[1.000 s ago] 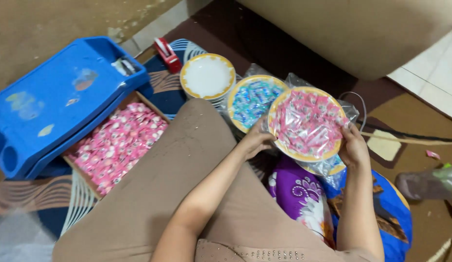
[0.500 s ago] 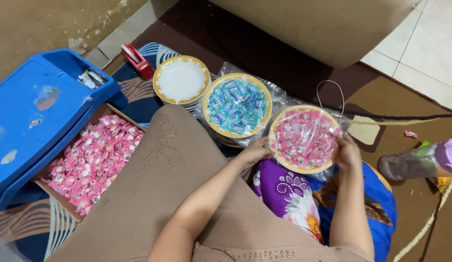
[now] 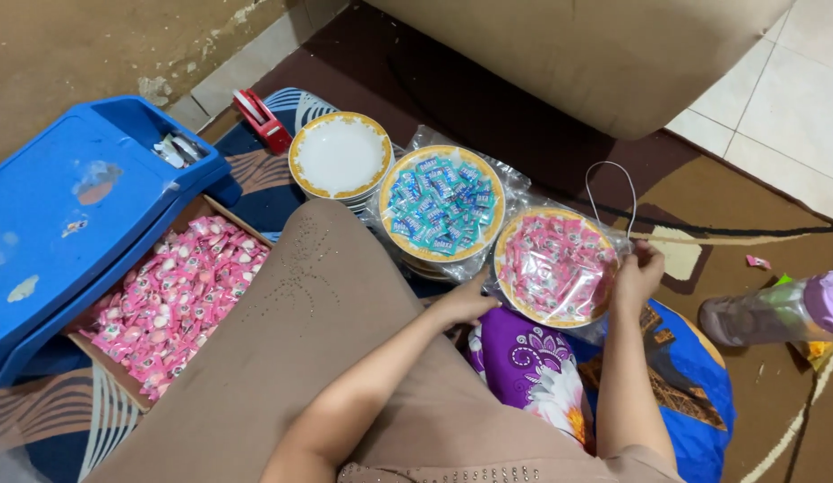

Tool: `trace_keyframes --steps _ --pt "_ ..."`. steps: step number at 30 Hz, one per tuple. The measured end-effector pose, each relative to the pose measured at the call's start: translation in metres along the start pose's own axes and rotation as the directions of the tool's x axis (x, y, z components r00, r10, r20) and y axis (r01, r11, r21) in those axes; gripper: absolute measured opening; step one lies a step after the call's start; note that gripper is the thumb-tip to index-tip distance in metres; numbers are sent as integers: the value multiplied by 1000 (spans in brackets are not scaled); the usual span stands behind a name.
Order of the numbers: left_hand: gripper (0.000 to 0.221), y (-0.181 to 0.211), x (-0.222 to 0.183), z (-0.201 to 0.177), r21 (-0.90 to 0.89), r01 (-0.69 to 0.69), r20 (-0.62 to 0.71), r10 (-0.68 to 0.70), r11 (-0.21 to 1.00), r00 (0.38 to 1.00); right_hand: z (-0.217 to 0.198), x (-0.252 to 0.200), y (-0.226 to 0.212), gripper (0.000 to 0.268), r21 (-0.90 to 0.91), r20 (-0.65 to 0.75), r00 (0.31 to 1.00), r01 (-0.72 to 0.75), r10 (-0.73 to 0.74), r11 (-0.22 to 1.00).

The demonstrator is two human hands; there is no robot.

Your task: A person is shown sitting on the floor, picking up small pink sachets from a cardboard box, arranging them into a rectangular tray, and placing a plastic cover over a plate filled with sachets.

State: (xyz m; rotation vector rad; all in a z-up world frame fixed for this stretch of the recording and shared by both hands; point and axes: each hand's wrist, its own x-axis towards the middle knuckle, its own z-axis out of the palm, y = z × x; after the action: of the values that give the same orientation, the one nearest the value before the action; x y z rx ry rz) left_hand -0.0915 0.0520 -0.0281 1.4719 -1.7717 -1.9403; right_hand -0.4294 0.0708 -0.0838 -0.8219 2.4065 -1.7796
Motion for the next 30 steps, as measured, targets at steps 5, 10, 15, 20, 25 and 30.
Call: trace_keyframes --steps 5,10,15,20,25,30 --pt "57 26 -39 -45 -191 -122 24 129 974 991 25 -22 -65 35 7 46 949 313 -313 950" --pt "45 47 -28 -131 -320 -450 -351 337 833 873 89 -54 -157 25 227 235 889 343 -393 912" --pt "32 26 -28 -248 -49 -672 -795 378 739 474 179 -81 -247 16 446 425 736 336 -527 829" --pt "27 -47 8 -335 -194 -382 -909 -19 904 416 290 -108 -299 16 340 762 465 305 -451 890" --pt "37 -121 61 -376 -168 -134 -878 -86 977 472 386 -123 -306 38 74 991 57 523 -122 849" --pt "53 -121 68 -373 -151 48 -804 -150 987 575 472 -130 -256 66 -192 972 233 693 36 695"
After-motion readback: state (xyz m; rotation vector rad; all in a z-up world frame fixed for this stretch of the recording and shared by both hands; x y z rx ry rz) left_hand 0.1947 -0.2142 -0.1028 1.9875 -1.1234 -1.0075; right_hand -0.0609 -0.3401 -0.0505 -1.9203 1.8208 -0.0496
